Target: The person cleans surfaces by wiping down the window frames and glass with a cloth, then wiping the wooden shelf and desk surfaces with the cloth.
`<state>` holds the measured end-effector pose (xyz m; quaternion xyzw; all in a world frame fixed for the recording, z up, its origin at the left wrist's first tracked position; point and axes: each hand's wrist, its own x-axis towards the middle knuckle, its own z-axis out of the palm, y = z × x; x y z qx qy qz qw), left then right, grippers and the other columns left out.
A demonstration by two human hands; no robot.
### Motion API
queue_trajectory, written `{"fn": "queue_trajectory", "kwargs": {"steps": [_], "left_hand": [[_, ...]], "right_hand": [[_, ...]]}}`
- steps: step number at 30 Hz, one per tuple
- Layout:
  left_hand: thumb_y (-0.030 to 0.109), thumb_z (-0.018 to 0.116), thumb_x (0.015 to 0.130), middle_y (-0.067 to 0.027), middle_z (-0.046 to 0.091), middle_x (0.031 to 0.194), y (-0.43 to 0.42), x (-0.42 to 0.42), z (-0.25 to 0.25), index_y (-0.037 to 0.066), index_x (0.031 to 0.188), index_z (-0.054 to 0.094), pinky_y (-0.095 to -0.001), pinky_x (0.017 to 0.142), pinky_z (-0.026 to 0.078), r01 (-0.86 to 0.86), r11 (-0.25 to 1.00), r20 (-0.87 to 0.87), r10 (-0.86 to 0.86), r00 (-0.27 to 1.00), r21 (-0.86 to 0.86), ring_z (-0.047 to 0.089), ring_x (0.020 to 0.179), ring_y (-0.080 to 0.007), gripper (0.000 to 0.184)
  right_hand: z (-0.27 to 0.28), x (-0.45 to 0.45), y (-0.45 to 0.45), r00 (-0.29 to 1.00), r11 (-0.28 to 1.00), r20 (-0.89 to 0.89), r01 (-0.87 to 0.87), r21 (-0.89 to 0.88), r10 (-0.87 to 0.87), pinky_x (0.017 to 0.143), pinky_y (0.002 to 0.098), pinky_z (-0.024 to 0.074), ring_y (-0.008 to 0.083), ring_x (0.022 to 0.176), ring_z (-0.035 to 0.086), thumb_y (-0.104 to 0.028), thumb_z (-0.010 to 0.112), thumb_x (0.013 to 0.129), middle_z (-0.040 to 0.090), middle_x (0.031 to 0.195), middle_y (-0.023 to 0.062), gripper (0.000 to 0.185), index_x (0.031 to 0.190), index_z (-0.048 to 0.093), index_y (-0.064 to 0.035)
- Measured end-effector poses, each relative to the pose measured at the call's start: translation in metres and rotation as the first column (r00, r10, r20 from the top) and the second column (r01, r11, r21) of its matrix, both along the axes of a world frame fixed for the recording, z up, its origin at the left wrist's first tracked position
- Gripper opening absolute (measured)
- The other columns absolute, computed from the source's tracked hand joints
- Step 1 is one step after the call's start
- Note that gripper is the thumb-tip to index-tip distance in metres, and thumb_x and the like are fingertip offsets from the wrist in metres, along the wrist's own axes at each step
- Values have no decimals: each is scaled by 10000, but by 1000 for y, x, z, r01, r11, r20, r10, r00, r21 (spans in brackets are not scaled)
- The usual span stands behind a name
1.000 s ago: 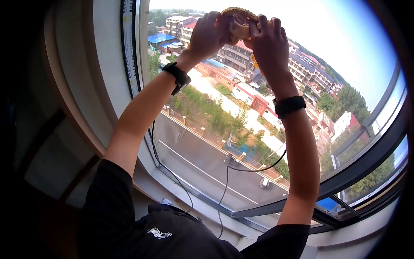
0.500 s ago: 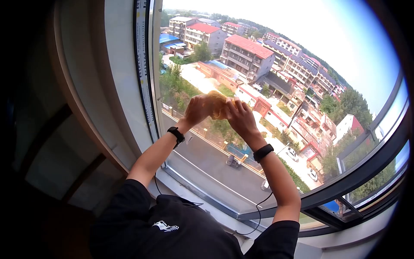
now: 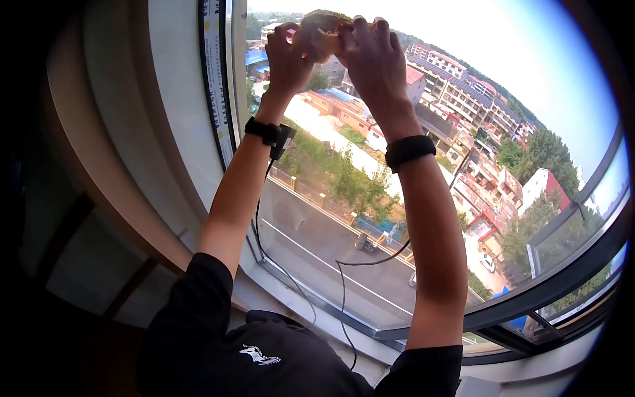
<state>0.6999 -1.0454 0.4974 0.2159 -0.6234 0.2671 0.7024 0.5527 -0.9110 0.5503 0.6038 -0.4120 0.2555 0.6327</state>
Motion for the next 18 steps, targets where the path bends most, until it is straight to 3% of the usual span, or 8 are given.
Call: {"fn": "queue_trajectory", "kwargs": {"steps": [3, 5, 9, 12, 13, 18], "left_hand": [[136, 733, 813, -141, 514, 1211, 3, 9, -79, 82, 1282, 625, -449, 896, 405, -25, 991, -30, 29, 999, 133, 477, 1057, -329, 484], [110, 743, 811, -147, 506, 1223, 3, -6, -165, 50, 1299, 614, -453, 892, 407, 74, 969, -160, -36, 986, 237, 474, 1062, -335, 508], [87, 766, 790, -161, 522, 1198, 35, -16, -283, -5, 1294, 568, -445, 900, 422, 101, 907, -166, -35, 986, 409, 498, 1053, -350, 549], [109, 723, 793, -181, 610, 969, 47, 9, -244, 40, 1097, 614, -468, 743, 438, 90, 938, -30, -85, 996, 334, 572, 869, -384, 329], [111, 721, 795, -179, 604, 1011, 46, 13, -228, 39, 1116, 612, -475, 759, 436, 79, 947, -32, -72, 997, 313, 567, 905, -379, 347], [119, 719, 793, -170, 569, 1155, -8, 17, -112, 52, 1200, 603, -493, 852, 429, -2, 970, -71, 20, 997, 242, 541, 1033, -359, 428]], "right_hand": [[-72, 19, -9, 1000, 983, 6, -15, 185, 14, 907, 382, 518, 287, 1177, 532, -197, 700, 869, 554, 1279, 88, 383, 1219, 668, -46], [-126, 22, -8, 998, 948, 22, -60, 311, 56, 927, 375, 501, 295, 1188, 525, -177, 674, 884, 548, 1292, 102, 380, 1232, 648, -29], [-240, 18, -11, 997, 886, -61, -20, 463, 54, 947, 381, 485, 306, 1205, 517, -99, 640, 873, 543, 1299, 107, 318, 1179, 665, -17], [-226, 16, -6, 992, 887, -77, -53, 459, 99, 938, 333, 472, 272, 1185, 546, -118, 638, 825, 556, 1265, 111, 344, 1148, 644, 3], [-207, 18, -5, 993, 897, -110, 5, 442, 48, 935, 335, 474, 260, 1172, 548, -126, 643, 821, 563, 1271, 103, 345, 1143, 654, -2], [-84, 47, -37, 998, 989, -12, -53, 138, 55, 882, 336, 492, 250, 1057, 558, -152, 674, 818, 569, 1105, 70, 275, 1068, 687, -41]]}}
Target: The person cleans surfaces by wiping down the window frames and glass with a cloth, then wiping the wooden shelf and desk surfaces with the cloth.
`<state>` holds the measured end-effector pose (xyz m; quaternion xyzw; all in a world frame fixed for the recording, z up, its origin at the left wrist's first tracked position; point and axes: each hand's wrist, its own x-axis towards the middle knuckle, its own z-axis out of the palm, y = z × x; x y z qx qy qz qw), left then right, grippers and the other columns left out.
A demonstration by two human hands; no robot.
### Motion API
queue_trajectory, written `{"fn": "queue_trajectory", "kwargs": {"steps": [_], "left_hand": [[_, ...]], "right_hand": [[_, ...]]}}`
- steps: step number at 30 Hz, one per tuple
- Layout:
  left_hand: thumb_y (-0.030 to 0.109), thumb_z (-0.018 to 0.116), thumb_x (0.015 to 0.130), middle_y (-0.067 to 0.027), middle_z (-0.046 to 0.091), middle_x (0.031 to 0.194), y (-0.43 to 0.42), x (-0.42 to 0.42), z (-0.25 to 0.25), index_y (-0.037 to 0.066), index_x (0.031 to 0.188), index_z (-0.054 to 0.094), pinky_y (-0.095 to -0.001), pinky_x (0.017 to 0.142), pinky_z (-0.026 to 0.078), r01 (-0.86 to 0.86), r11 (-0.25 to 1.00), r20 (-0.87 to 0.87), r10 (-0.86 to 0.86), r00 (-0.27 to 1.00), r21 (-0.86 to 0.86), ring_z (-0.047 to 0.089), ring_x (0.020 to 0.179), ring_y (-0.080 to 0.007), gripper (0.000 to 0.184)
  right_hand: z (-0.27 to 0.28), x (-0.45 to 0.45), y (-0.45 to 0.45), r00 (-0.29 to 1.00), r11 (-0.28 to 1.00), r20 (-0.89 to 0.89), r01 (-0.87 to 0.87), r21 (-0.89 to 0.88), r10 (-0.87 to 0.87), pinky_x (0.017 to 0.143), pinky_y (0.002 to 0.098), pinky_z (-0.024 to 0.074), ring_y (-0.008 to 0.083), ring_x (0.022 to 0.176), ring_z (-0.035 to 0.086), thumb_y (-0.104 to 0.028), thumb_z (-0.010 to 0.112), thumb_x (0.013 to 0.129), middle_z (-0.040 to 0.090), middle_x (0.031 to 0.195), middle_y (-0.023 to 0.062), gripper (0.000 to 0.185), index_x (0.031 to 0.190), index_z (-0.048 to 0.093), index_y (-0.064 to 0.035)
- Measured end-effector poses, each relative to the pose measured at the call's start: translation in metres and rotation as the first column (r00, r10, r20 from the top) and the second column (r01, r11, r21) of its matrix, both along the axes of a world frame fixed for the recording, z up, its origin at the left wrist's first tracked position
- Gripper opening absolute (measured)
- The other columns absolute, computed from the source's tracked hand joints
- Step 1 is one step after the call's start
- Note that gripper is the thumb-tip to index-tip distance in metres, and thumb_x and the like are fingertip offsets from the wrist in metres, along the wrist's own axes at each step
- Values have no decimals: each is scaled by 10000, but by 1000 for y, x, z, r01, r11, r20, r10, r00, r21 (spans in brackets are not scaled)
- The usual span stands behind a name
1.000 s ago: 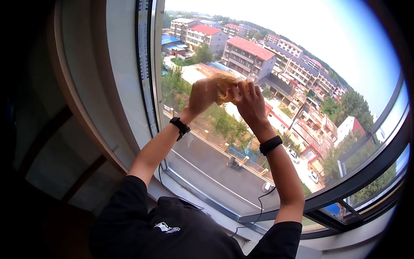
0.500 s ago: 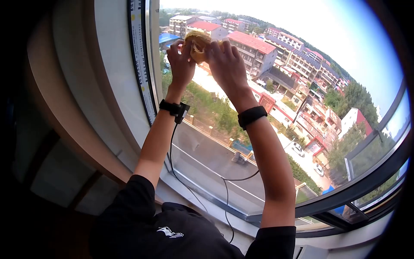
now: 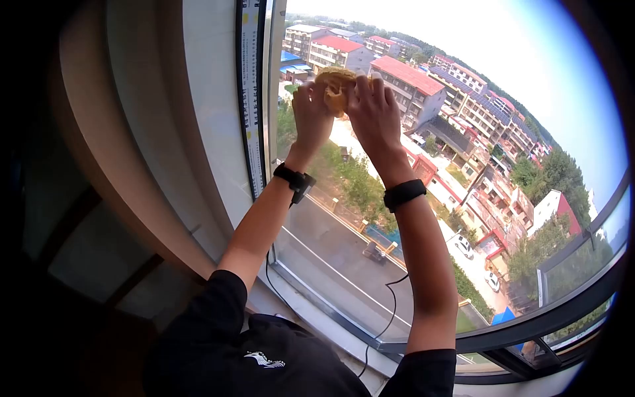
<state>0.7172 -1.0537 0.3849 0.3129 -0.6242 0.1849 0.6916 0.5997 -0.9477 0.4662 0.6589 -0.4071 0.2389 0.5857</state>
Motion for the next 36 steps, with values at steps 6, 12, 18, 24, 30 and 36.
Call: {"fn": "queue_trajectory", "kwargs": {"steps": [6, 12, 18, 24, 30, 36], "left_hand": [[125, 739, 793, -138, 580, 1143, -70, 57, 117, 108, 1282, 593, -467, 861, 446, -146, 974, 18, 151, 988, -171, 556, 1041, -336, 510], [135, 724, 826, -152, 580, 1162, -115, 102, 64, 40, 1261, 563, -489, 890, 455, -167, 982, -130, 155, 979, -89, 574, 1044, -368, 473], [181, 691, 880, -159, 623, 1054, -64, 96, -69, 43, 1165, 610, -481, 874, 452, -56, 980, -331, 118, 936, 191, 589, 998, -363, 327], [164, 649, 895, -134, 709, 917, -4, 67, -129, 78, 972, 705, -458, 792, 475, 65, 960, -377, 45, 925, 274, 649, 874, -342, 128], [98, 695, 820, -204, 621, 1027, -43, 37, -61, -1, 1030, 655, -468, 827, 461, -43, 982, -262, 92, 961, 185, 568, 946, -392, 235], [255, 621, 949, -177, 639, 1040, -39, 23, 96, 22, 1111, 647, -418, 759, 505, -150, 987, -197, 138, 971, -49, 588, 852, -318, 285]], "right_hand": [[86, 41, -66, 998, 968, -34, -65, -243, 59, 860, 361, 515, 263, 1038, 578, -161, 650, 867, 611, 1051, 77, 231, 1065, 669, -44], [42, 95, -124, 978, 979, -35, -204, -18, 204, 887, 364, 485, 269, 1083, 568, -129, 607, 858, 613, 1102, 72, 232, 1063, 686, -53], [-102, 115, -133, 974, 914, 92, -227, 336, 207, 961, 343, 464, 274, 1170, 538, -157, 593, 916, 585, 1203, 110, 294, 1146, 634, 20], [-162, 80, -110, 954, 795, 106, -293, 532, 280, 848, 366, 549, 260, 1024, 618, -114, 606, 912, 603, 1055, 90, 210, 1107, 603, -37], [-40, 55, -75, 949, 969, -209, -212, 128, 236, 867, 326, 476, 206, 1092, 547, -128, 661, 808, 580, 1109, 33, 272, 1074, 685, -77], [111, 88, -8, 877, 771, 336, -467, 434, 342, 670, 325, 574, 214, 776, 706, -138, 601, 913, 739, 903, 119, 172, 954, 752, -66]]}}
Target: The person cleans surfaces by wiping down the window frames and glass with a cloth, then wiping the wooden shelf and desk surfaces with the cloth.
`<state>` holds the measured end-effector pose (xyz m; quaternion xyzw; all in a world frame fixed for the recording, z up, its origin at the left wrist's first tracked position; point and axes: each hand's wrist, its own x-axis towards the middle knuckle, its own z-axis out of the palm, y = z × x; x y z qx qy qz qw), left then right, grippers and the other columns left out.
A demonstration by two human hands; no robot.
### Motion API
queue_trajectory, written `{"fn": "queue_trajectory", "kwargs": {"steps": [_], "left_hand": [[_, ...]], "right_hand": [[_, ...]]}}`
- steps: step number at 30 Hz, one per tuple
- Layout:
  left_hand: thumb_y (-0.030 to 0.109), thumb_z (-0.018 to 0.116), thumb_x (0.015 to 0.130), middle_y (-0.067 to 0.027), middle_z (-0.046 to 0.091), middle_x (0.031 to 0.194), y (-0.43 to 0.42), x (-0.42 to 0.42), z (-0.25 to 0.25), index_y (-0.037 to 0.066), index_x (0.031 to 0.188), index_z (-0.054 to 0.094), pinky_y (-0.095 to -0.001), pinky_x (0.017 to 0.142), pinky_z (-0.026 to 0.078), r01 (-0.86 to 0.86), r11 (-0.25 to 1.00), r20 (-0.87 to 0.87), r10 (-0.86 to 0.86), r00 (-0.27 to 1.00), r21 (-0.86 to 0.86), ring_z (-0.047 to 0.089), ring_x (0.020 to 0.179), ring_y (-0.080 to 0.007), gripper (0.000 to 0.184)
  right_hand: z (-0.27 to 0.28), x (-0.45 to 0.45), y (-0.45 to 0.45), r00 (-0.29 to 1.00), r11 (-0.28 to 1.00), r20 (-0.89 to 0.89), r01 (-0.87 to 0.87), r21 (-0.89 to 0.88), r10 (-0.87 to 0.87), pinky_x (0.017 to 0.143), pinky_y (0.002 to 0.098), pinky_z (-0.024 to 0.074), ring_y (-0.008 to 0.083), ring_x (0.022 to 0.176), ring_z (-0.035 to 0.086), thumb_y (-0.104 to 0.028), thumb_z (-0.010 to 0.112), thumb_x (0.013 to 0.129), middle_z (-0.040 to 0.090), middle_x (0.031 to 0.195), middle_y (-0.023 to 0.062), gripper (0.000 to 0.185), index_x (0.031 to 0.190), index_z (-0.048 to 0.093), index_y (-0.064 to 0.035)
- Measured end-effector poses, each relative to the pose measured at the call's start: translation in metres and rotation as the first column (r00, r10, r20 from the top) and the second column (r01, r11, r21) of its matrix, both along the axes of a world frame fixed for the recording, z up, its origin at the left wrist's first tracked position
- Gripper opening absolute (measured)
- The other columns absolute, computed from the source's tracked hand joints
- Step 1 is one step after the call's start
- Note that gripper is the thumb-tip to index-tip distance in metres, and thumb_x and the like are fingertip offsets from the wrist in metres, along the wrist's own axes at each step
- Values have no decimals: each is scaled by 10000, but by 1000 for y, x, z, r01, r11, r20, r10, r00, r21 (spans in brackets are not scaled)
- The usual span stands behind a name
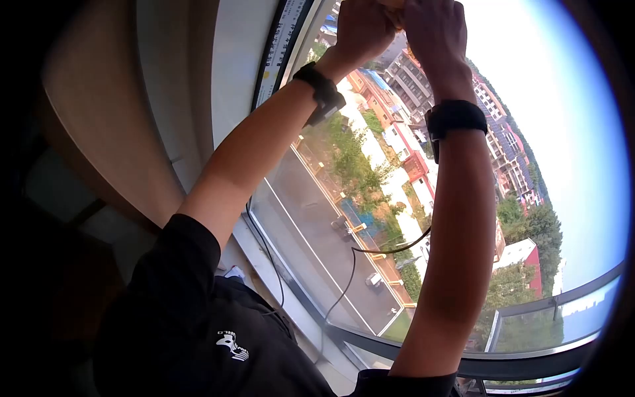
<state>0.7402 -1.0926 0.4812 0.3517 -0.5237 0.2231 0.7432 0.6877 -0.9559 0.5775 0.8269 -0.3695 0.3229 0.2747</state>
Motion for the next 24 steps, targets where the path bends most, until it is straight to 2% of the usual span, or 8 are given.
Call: {"fn": "queue_trajectory", "kwargs": {"steps": [3, 5, 6, 7, 9, 14, 17, 24], "left_hand": [[247, 621, 939, -165, 618, 1008, -12, 32, 17, 21, 1003, 632, -462, 833, 469, 153, 988, 149, -156, 976, 30, 566, 892, -333, 234], [239, 624, 948, -137, 622, 977, -36, 53, -10, 29, 1012, 616, -471, 816, 472, -50, 999, 145, 49, 988, 5, 577, 893, -328, 219], [227, 630, 945, -154, 620, 1084, -29, 66, -23, 25, 1104, 611, -470, 877, 475, 55, 975, 152, -89, 984, 213, 581, 1003, -341, 258], [216, 636, 943, -171, 618, 1191, -21, 80, -34, 20, 1197, 605, -469, 939, 477, 148, 898, 132, -220, 967, 414, 584, 1113, -355, 322], [182, 691, 848, -153, 551, 1213, -50, 84, -105, 28, 1164, 590, -487, 884, 439, -26, 977, 150, -6, 989, 212, 523, 1064, -368, 365], [235, 679, 903, -133, 539, 1278, -13, 74, -276, 52, 1290, 553, -478, 981, 414, 231, 811, -152, -176, 973, 537, 494, 1123, -363, 446], [158, 693, 864, -158, 538, 1225, 19, 73, -376, 27, 1260, 550, -473, 949, 433, 155, 721, 11, -221, 975, 675, 507, 1080, -389, 440], [143, 719, 840, -193, 499, 1113, 53, 36, -359, 17, 1189, 542, -488, 833, 417, 234, 761, 46, -327, 944, 605, 468, 989, -408, 411]], "right_hand": [[-9, 4, -21, 958, 966, 155, -223, -129, 242, 589, 351, 544, 251, 605, 668, -142, 579, 945, 706, 735, 122, 192, 923, 761, -84], [-26, 8, -26, 997, 984, 22, -64, -169, 69, 692, 386, 549, 253, 775, 692, -130, 577, 949, 739, 905, 112, 196, 1033, 752, -108], [-52, -6, -53, 965, 920, -146, 155, -359, -220, 828, 448, 520, 290, 1006, 659, -112, 564, 957, 700, 1185, 108, 251, 1159, 714, -128], [-81, -14, -81, 976, 964, -125, 150, -220, -180, 963, 455, 488, 329, 1219, 579, -75, 580, 940, 589, 1386, 127, 316, 1238, 676, -120], [-142, -4, -102, 961, 874, -191, 89, -477, -202, 954, 410, 453, 287, 1199, 543, -145, 581, 905, 612, 1205, 82, 327, 1220, 654, -97], [-311, 19, -95, 953, 978, -226, 208, 11, -200, 1082, 358, 393, 281, 1327, 437, -108, 579, 891, 497, 1388, 135, 482, 1341, 517, 54], [-396, 0, -59, 930, 967, -296, 247, 65, -218, 1082, 339, 386, 258, 1312, 441, -105, 602, 877, 488, 1375, 107, 472, 1317, 558, 61], [-409, -50, -11, 890, 944, -319, 324, -63, -327, 1020, 341, 408, 249, 1322, 460, -57, 599, 876, 461, 1471, 98, 534, 1407, 554, -24]]}}
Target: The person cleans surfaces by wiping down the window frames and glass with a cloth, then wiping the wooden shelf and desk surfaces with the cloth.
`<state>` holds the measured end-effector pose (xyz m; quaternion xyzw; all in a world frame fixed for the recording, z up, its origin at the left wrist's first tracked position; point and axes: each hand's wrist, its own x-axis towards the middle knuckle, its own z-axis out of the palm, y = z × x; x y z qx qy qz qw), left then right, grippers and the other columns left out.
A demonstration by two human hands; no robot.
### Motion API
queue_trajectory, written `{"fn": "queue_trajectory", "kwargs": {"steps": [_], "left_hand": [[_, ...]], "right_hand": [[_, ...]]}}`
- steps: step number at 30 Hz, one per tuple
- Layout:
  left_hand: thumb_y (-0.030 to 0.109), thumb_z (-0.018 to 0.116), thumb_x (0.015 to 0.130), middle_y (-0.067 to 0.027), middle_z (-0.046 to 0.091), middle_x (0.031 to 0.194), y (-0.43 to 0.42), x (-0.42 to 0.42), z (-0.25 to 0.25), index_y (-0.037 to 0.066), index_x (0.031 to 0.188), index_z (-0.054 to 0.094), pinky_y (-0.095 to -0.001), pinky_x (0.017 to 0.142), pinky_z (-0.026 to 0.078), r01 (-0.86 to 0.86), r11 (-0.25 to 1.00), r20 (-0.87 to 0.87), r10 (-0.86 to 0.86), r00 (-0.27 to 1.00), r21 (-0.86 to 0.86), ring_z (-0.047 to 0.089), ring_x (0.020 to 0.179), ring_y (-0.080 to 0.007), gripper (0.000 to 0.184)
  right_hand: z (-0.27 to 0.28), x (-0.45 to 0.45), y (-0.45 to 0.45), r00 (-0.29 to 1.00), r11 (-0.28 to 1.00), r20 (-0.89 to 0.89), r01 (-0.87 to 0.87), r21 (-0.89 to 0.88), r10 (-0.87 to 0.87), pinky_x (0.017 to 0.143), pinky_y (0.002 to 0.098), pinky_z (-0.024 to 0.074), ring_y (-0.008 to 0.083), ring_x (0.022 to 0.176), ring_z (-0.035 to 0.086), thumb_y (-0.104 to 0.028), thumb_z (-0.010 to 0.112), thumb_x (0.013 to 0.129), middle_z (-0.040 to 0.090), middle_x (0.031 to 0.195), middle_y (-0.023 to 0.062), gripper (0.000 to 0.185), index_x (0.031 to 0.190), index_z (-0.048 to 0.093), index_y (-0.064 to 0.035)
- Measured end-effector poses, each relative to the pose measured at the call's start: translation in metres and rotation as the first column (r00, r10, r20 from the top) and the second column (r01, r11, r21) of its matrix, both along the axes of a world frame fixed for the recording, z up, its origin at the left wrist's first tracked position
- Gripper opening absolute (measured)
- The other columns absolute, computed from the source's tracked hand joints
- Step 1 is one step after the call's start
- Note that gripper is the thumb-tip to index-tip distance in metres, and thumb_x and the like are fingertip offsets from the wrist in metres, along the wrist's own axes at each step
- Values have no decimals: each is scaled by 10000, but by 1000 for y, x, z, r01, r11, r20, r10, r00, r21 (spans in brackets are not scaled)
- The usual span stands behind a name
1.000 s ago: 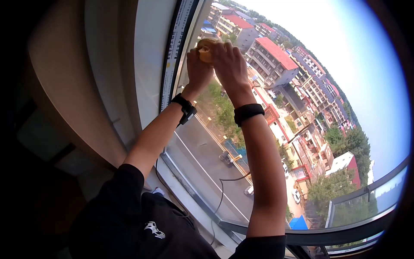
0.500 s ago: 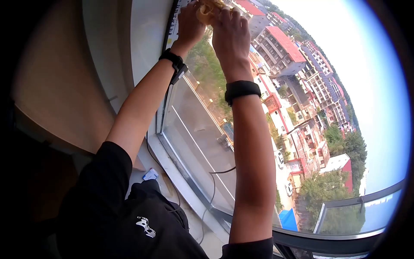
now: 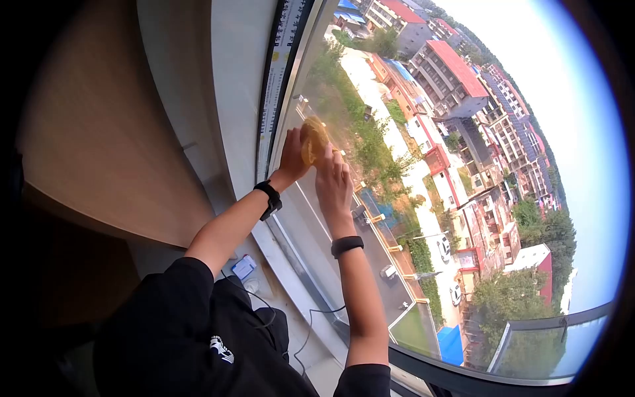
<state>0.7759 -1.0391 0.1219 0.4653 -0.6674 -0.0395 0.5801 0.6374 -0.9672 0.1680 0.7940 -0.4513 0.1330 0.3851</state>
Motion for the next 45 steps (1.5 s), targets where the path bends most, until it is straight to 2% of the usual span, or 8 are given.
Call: {"fn": "queue_trajectory", "kwargs": {"steps": [10, 17, 23, 26, 32, 36, 42, 45], "left_hand": [[227, 704, 799, -158, 455, 1253, -18, -78, 248, 33, 1263, 552, -486, 955, 343, -109, 817, -48, 99, 994, -566, 411, 1126, -363, 525], [346, 819, 769, -136, 515, 1259, -8, -79, 120, 58, 1271, 520, -478, 946, 346, -88, 849, -252, -54, 966, -520, 477, 1155, -338, 651], [250, 800, 834, -144, 482, 1319, 65, -38, -63, 4, 1392, 326, -461, 987, 295, 130, 979, 152, -154, 976, 155, 441, 1223, -324, 773], [262, 817, 828, -160, 475, 1319, 64, -54, -35, -2, 1409, 310, -459, 1011, 302, 220, 960, -51, -215, 975, 174, 448, 1204, -325, 815], [177, 773, 799, -142, 662, 790, 74, -93, 174, 28, 985, 646, -412, 615, 483, 77, 888, -145, -158, 977, -453, 652, 705, -341, 270], [260, 709, 832, -197, 413, 1358, 73, -134, 215, 73, 1321, 621, -519, 952, 340, 116, 879, 56, -102, 993, -463, 403, 1193, -387, 531], [279, 771, 760, -116, 599, 1104, 78, -139, 187, 93, 1129, 686, -434, 821, 467, 134, 828, -21, -173, 985, -544, 583, 1004, -323, 422], [232, 789, 794, -136, 454, 1271, 69, -126, 104, 109, 1155, 677, -442, 935, 360, 274, 831, 120, -247, 962, -484, 422, 1160, -346, 398]], "right_hand": [[242, -27, 24, 947, 853, 319, 192, -486, -32, 982, 413, 314, 215, 1296, 445, -45, 696, 806, 522, 1377, 4, 511, 1312, 652, -101], [118, -32, 36, 977, 941, 172, 172, -290, -126, 1020, 350, 307, 170, 1316, 455, -63, 674, 820, 524, 1439, -6, 516, 1332, 642, -113], [-65, -49, 62, 995, 995, 24, 93, 21, -94, 1056, 337, 329, 158, 1356, 453, -153, 615, 890, 501, 1480, 9, 416, 1301, 652, -100], [-35, -56, 63, 991, 995, 85, 102, 3, -102, 1030, 331, 328, 150, 1351, 450, -153, 627, 891, 504, 1473, 13, 395, 1284, 666, -133], [156, -72, 82, 943, 903, 287, 265, -339, -169, 1048, 372, 251, 172, 1308, 476, -111, 691, 865, 548, 1440, -27, 371, 1229, 722, -171], [239, -104, 95, 933, 815, 354, 255, -521, -66, 1023, 376, 288, 183, 1282, 490, -142, 702, 892, 572, 1406, -40, 361, 1243, 722, -226], [182, -121, 117, 941, 847, 253, 316, -428, -224, 1008, 361, 294, 164, 1287, 487, -156, 697, 882, 559, 1429, -59, 346, 1214, 727, -246], [121, -123, 142, 947, 913, 143, 318, -257, -289, 1053, 355, 280, 136, 1317, 470, -162, 692, 872, 534, 1463, -76, 298, 1160, 727, -233]]}}
